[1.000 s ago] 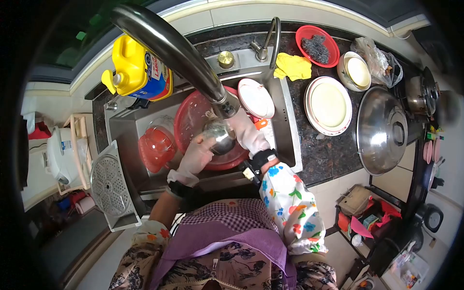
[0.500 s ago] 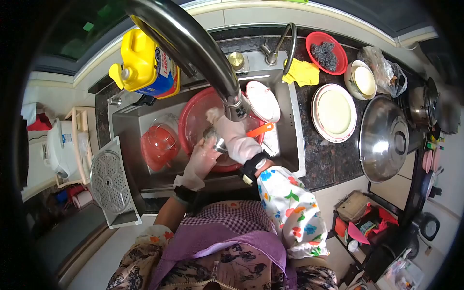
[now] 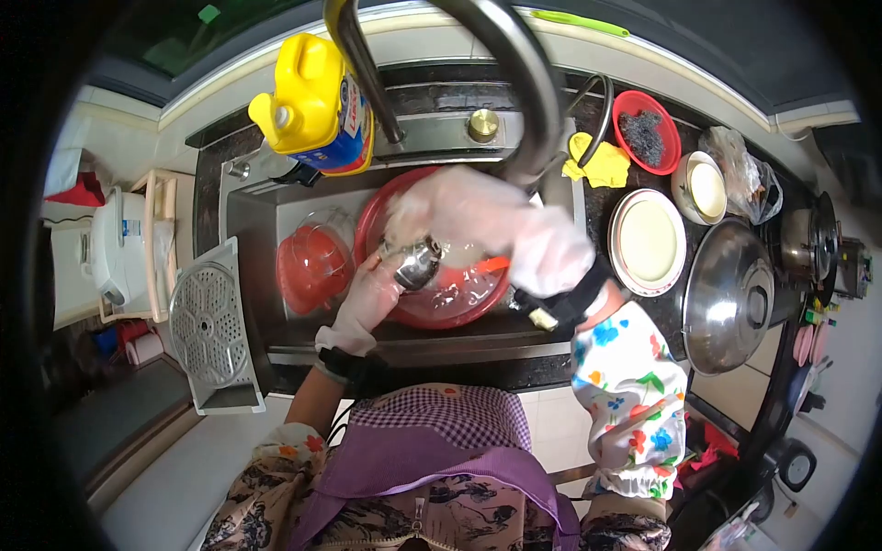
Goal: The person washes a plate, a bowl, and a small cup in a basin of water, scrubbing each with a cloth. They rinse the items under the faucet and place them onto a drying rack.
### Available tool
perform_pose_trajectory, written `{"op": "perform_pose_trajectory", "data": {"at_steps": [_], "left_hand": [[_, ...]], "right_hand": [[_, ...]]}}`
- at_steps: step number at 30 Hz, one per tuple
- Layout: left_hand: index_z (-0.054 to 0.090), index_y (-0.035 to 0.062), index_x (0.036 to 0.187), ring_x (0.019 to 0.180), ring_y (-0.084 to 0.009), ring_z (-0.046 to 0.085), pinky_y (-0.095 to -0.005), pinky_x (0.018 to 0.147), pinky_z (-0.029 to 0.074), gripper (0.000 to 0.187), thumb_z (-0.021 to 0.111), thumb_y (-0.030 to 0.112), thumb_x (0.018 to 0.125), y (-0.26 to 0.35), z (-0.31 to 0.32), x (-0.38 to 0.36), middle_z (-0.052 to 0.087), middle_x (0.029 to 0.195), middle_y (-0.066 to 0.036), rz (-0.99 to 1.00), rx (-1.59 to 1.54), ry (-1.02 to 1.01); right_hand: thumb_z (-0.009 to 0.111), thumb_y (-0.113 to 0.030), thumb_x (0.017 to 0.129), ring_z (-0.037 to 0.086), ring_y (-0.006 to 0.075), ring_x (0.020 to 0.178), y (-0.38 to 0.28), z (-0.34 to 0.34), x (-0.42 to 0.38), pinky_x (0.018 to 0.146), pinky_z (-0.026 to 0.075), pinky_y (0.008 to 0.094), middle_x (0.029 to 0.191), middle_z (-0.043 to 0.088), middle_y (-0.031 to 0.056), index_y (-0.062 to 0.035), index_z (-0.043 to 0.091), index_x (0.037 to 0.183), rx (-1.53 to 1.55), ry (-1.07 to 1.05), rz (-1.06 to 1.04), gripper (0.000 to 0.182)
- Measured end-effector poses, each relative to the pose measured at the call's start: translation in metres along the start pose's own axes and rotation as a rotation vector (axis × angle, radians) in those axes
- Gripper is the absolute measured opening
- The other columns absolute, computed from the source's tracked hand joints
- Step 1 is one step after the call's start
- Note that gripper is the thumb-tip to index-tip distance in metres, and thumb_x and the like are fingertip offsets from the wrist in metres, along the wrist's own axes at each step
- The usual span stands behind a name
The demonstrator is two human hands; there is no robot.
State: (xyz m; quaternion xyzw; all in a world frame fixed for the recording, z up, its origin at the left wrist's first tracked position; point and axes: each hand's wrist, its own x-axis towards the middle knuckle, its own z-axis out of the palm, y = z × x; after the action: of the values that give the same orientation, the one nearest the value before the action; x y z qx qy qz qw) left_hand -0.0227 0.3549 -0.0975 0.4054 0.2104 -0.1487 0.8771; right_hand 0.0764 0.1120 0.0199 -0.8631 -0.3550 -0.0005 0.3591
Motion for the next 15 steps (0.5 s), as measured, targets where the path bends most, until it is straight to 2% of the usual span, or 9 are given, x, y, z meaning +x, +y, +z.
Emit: {"op": "perform_pose_trajectory", "data": {"at_steps": [1, 3, 4, 6, 10, 12, 13, 14, 15], "left_hand": [[0.054, -0.0022, 0.111, 0.096, -0.0184, 0.06, -0.0297, 0.081, 0.05, 0.028, 0.055, 0.013, 0.088, -0.005, -0.006, 0.002, 0.059, 0.107, -0.011, 0.002, -0.002, 0.004], [0.052, -0.0027, 0.114, 0.101, -0.0212, 0.058, -0.0315, 0.085, 0.049, 0.031, 0.055, 0.013, 0.088, -0.021, -0.021, 0.012, 0.056, 0.114, -0.011, 0.232, 0.286, -0.036], [0.052, -0.0027, 0.114, 0.101, -0.0212, 0.058, -0.0315, 0.085, 0.049, 0.031, 0.055, 0.013, 0.088, -0.013, -0.014, 0.009, 0.056, 0.114, -0.011, 0.235, 0.287, -0.043], [0.051, -0.0016, 0.116, 0.106, -0.0232, 0.056, -0.0334, 0.089, 0.047, 0.032, 0.057, 0.011, 0.086, 0.009, 0.01, 0.0, 0.054, 0.117, -0.011, -0.042, -0.177, -0.099], [0.049, -0.0014, 0.116, 0.103, -0.0233, 0.057, -0.0351, 0.088, 0.047, 0.034, 0.057, 0.008, 0.085, 0.004, 0.016, 0.012, 0.055, 0.114, -0.011, -0.051, -0.3, -0.119], [0.051, -0.0013, 0.113, 0.099, -0.0227, 0.057, -0.0371, 0.086, 0.047, 0.031, 0.058, 0.009, 0.084, -0.01, -0.002, 0.024, 0.057, 0.109, -0.011, 0.258, 0.657, -0.081], [0.051, -0.0013, 0.113, 0.099, -0.0227, 0.057, -0.0371, 0.086, 0.047, 0.031, 0.058, 0.009, 0.084, -0.013, -0.002, 0.025, 0.057, 0.109, -0.011, 0.255, 0.658, -0.078], [0.052, 0.0008, 0.111, 0.097, -0.0227, 0.057, -0.0371, 0.084, 0.047, 0.029, 0.058, 0.011, 0.084, -0.017, 0.001, 0.027, 0.058, 0.106, -0.01, 0.19, 0.263, -0.037], [0.054, 0.0028, 0.109, 0.095, -0.0227, 0.058, -0.0371, 0.083, 0.046, 0.027, 0.058, 0.012, 0.085, -0.019, 0.002, 0.029, 0.059, 0.104, -0.01, 0.121, -0.132, 0.002]], "right_hand": [[0.048, -0.011, 0.084, 0.062, 0.0271, 0.074, 0.001, -0.014, 0.008, 0.068, 0.05, 0.0327, 0.08, 0.065, 0.0107, -0.0022, 0.064, 0.083, 0.028, -0.086, 0.019, 0.018], [0.048, -0.012, 0.085, 0.062, 0.0269, 0.076, 0.004, -0.016, 0.037, 0.07, 0.049, 0.0325, 0.083, 0.065, 0.0115, -0.0027, 0.063, 0.088, 0.121, -0.286, 0.104, 0.017], [0.049, -0.012, 0.086, 0.062, 0.0267, 0.077, 0.006, -0.012, 0.053, 0.071, 0.049, 0.0324, 0.084, 0.065, 0.012, -0.003, 0.062, 0.09, 0.163, -0.363, 0.136, 0.017], [0.049, -0.013, 0.087, 0.062, 0.0265, 0.079, 0.012, 0.012, 0.082, 0.073, 0.049, 0.0323, 0.087, 0.065, 0.0128, -0.0036, 0.061, 0.095, 0.207, -0.437, 0.185, 0.018], [0.05, -0.015, 0.088, 0.061, 0.026, 0.083, 0.016, 0.082, 0.071, 0.078, 0.048, 0.032, 0.092, 0.064, 0.0145, -0.0047, 0.059, 0.103, 0.282, -0.357, 0.302, 0.021], [0.052, -0.014, 0.086, 0.061, 0.0316, 0.085, 0.013, 0.127, 0.051, 0.079, 0.048, 0.0331, 0.09, 0.064, 0.0158, -0.005, 0.059, 0.104, 0.435, -0.097, 0.312, 0.021], [0.052, -0.016, 0.084, 0.059, 0.0318, 0.092, 0.001, 0.131, 0.045, 0.081, 0.047, 0.0353, 0.098, 0.062, 0.0151, -0.0064, 0.061, 0.1, 0.347, -0.094, 0.365, 0.02], [0.052, -0.018, 0.083, 0.056, 0.0321, 0.099, -0.012, 0.136, 0.039, 0.082, 0.045, 0.0375, 0.106, 0.061, 0.0144, -0.0078, 0.062, 0.097, 0.259, -0.09, 0.416, 0.019], [0.052, -0.015, 0.082, 0.053, 0.0324, 0.105, -0.02, 0.15, 0.029, 0.087, 0.043, 0.0398, 0.111, 0.058, 0.015, -0.0079, 0.061, 0.101, 0.11, 0.102, 0.269, 0.023]]}}
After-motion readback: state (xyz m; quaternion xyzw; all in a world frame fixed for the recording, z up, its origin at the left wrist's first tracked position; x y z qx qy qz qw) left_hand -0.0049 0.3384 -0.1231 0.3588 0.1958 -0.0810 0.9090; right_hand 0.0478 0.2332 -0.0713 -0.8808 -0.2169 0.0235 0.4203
